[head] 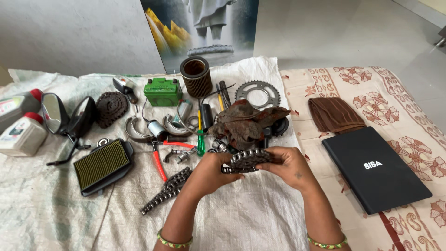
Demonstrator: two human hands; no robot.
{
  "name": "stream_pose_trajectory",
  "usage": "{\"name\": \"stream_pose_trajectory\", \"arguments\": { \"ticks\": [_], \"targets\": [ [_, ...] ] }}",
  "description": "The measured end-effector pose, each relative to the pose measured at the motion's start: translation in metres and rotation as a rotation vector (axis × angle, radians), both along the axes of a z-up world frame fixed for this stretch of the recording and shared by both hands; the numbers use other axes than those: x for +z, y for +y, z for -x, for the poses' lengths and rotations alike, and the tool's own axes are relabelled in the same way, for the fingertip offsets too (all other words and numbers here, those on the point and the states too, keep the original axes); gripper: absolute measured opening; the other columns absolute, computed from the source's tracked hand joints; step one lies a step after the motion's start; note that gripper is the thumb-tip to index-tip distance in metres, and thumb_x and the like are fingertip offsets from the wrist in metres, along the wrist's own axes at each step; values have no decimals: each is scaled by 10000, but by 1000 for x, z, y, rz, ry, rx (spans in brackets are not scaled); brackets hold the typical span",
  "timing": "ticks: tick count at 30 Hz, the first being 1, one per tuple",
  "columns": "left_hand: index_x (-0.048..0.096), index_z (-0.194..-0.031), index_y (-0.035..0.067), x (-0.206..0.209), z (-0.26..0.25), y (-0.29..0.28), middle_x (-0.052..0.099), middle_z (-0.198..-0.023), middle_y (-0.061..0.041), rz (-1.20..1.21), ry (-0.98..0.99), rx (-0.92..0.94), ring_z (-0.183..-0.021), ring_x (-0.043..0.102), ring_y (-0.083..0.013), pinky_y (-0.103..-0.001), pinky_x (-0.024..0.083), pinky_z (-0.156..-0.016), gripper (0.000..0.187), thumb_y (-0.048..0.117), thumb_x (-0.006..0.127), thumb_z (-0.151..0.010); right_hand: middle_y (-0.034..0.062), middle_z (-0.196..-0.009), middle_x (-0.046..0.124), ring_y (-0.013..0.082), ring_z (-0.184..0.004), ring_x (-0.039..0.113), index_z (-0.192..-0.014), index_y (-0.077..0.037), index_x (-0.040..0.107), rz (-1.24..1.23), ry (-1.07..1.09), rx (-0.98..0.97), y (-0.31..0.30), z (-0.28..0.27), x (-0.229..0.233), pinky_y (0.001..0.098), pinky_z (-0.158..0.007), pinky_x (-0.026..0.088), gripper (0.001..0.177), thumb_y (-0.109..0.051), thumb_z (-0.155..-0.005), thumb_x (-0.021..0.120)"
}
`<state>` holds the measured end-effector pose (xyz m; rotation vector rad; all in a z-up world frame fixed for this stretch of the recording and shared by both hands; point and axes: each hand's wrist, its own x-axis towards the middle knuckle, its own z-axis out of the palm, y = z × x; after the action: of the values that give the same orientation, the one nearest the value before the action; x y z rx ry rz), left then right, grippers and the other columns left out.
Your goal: The person assembles a motorcycle chain by hand, linking individual chain segments together. They repeatedly pick up chain pieces, align them, and press them into place to form a continuous chain. The workspace contains various motorcycle parts and tools.
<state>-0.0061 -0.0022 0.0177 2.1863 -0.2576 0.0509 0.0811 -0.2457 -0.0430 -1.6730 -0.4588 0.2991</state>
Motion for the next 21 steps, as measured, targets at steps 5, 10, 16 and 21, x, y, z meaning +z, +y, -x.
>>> {"name": "stream_pose_trajectory", "arguments": {
  "ticks": [5,10,16,21],
  "targets": [
    [750,-920,10,4,2,-2,758,-814,-144,-32,-10,26,-703,713,-231,-372,542,-677,351,143,906,-634,82,-949,818,114,-832,750,-1088,14,777,47,-5,17,2,2,10,252,-741,623,359,-19,-738,850],
    [776,-926,23,2,0,-7,760,-807,-153,-138,86,69,-694,718,-260,-377,545,-681,279,147,881,-699,80,-921,820,105,-794,726,-1082,1,793,81,22,74,-1,3,16,255,-709,591,376,-68,-722,876],
    [781,-900,32,5,1,-7,760,-788,-135,-145,86,58,-674,715,-246,-379,543,-666,288,163,902,-674,65,-891,832,111,-757,734,-1062,-32,810,165,20,60,0,3,20,261,-696,594,365,-124,-715,880],
    [775,-905,20,4,1,-9,736,-761,-151,-149,126,72,-628,679,-227,-373,528,-660,296,203,912,-718,58,-889,831,108,-772,733,-1052,-35,806,129,17,72,-4,0,12,273,-716,598,380,-138,-697,891]
  ]
}}
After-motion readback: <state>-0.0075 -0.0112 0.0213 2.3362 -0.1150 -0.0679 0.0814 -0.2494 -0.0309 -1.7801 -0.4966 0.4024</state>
